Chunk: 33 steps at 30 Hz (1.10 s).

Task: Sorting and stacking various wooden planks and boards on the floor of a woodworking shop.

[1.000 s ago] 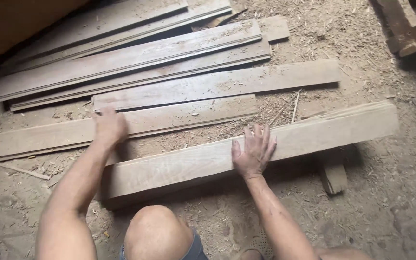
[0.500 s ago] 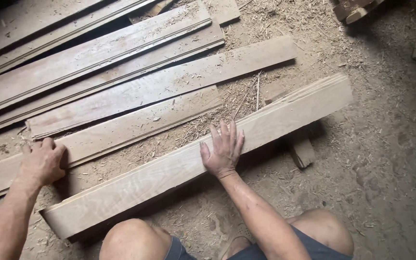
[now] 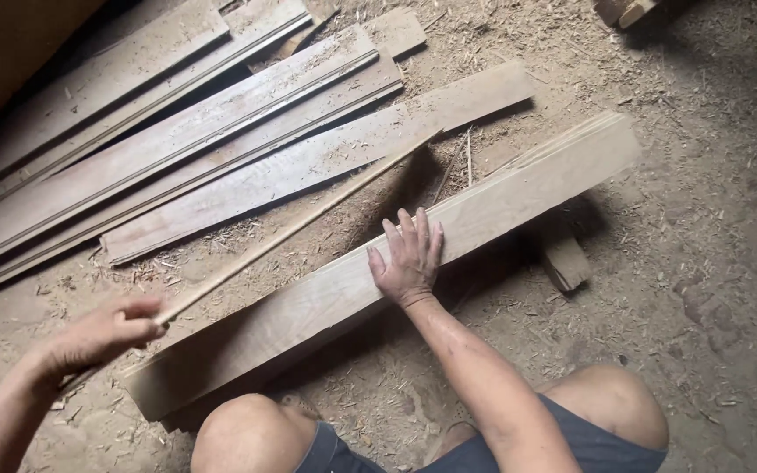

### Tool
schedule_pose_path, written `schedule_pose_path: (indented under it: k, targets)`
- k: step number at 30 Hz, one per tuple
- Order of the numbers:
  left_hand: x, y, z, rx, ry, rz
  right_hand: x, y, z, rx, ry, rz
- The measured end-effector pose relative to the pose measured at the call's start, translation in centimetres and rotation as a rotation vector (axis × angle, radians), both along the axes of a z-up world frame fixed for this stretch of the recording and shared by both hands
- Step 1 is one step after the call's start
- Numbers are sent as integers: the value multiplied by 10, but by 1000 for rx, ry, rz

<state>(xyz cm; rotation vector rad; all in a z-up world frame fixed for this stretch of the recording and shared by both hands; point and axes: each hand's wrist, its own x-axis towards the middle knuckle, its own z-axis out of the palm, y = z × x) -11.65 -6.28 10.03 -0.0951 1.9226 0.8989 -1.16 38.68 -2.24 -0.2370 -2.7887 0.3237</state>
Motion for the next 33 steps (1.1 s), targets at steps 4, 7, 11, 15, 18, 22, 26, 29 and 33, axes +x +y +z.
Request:
schedule_pose_path:
  k: [4,7,11,15,18,22,26,29,33]
  targets:
    - [36,42,33,-147,-155,79,1,0,-3,28,-68,-43]
    - [58,14,-32,22,-143,159,4,10,11,26,-185,-3]
    - [103,16,-56,326,-65,-44,57,45,7,-76,2,529]
    - [127,82,-35,589,-109,-165,113,58,134,216,-970,910]
    - [142,120,-58,603,-155,-267,125,59,212,80,-1709,842]
    - [175,166,-92,462,-239,-182,145,59,206,43,-1537,1008]
    - [197,228,-122,321,175,-426,144,52,198,-17,-1287,1039]
    - [211,256,-171,304,708,-541,151,56,179,83,-1176,1029]
    - [219,300,-224,122,809,-527,163,68,159,263,-1031,1008]
